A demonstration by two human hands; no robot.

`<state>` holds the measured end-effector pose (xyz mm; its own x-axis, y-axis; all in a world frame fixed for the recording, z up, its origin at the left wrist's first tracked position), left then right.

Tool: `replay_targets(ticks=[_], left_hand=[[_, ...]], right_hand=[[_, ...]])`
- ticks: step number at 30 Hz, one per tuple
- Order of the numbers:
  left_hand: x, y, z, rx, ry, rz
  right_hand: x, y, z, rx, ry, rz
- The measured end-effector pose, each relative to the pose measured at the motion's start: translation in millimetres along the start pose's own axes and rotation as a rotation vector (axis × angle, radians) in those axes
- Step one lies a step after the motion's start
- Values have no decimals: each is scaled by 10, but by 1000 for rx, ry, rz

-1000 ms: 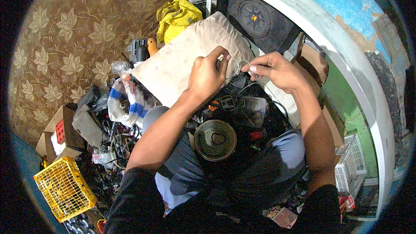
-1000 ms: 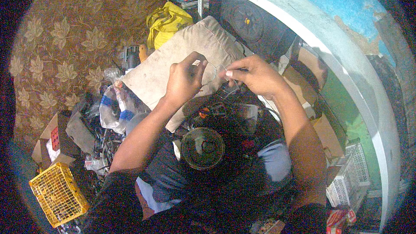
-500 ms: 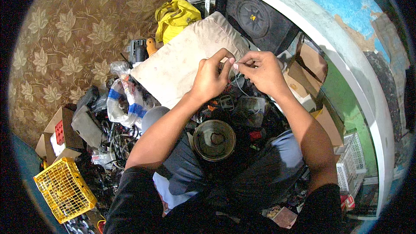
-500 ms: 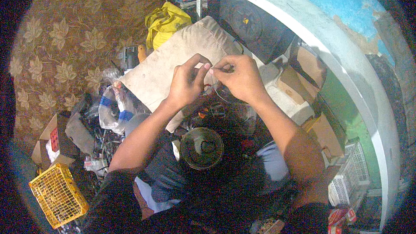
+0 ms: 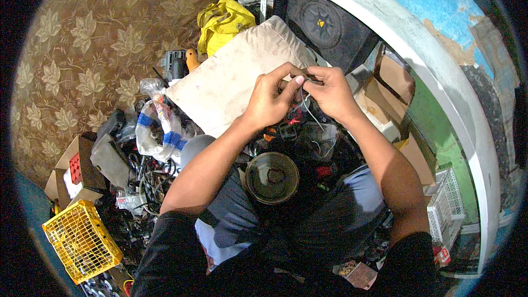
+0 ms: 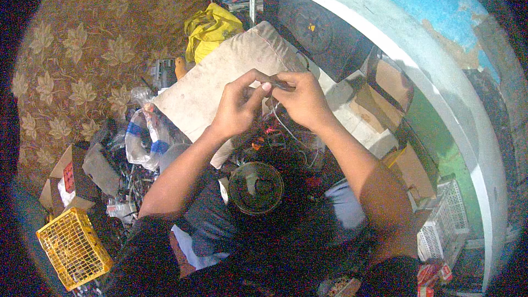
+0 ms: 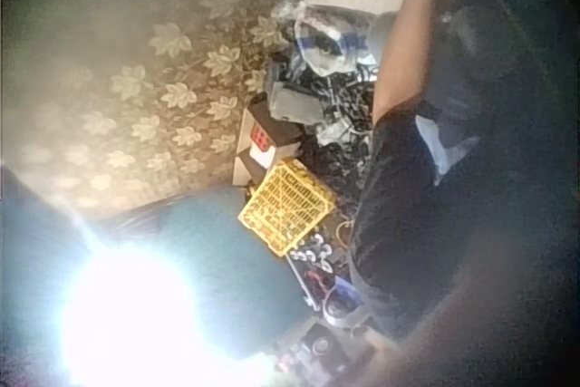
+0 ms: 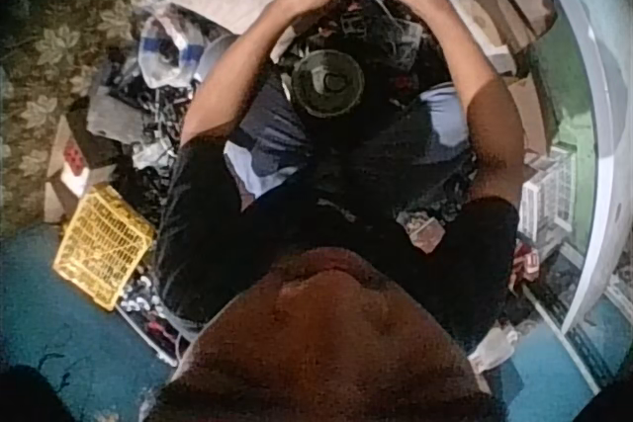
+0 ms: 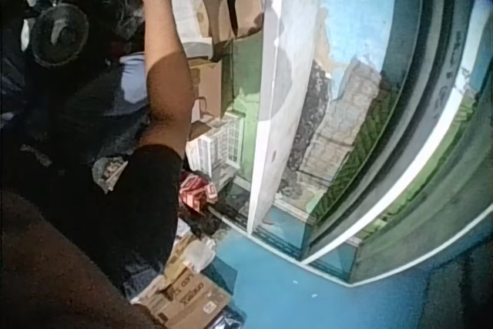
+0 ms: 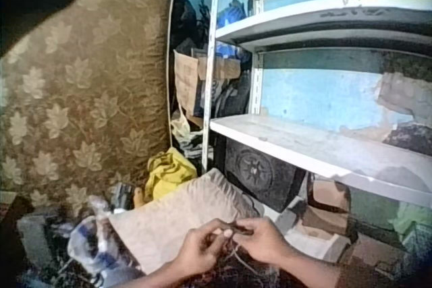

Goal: The person sits cross-legged on the floor and uses a soldering iron to work on a small electronic component with wires. They repeatedly heat the connection point and adjust the wires, focusing on a specific joint on the device.

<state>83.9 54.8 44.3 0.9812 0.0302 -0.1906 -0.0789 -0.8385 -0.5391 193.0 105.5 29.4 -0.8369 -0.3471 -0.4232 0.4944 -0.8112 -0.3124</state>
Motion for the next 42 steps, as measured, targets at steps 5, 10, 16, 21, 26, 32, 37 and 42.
replay_targets(ticks=[5, 10, 16, 21, 26, 32, 37, 42], left_hand=[[-60, -30, 77, -74, 35, 4], [-113, -23, 162, -145, 58, 9], [-274, -62, 95, -122, -92, -44], [-402, -102, 195, -144, -182, -32], [-691, -122, 309, -195, -160, -214], [-1019, -101, 362, -275, -173, -316], [-1485, -6, 435, -308, -148, -499], [-1600, 12, 450, -275, -128, -596]], right_hand=[[-37, 46, -63, 224, -254, 48], [-65, 56, -17, 275, -348, 92], [-329, 37, -104, 307, -617, 81], [-616, 65, -221, 412, -688, 68], [-896, 49, -375, 368, -811, -122], [-1144, 12, -471, 266, -1043, -314], [-1765, 135, -764, 161, -653, -332], [-1962, 246, -1100, 193, 693, -299]])
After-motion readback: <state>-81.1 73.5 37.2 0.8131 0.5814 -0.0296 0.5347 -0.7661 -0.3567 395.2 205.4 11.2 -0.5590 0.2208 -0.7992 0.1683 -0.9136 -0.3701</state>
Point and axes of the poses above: each hand's wrist, its own y-axis away from the middle knuckle, its own x-axis out of the palm, z = x × y, the point moved 10 cm from there along -y, towards the middle knuckle, and after that the axes turned 2 degrees about y, right-handed, at the moved point
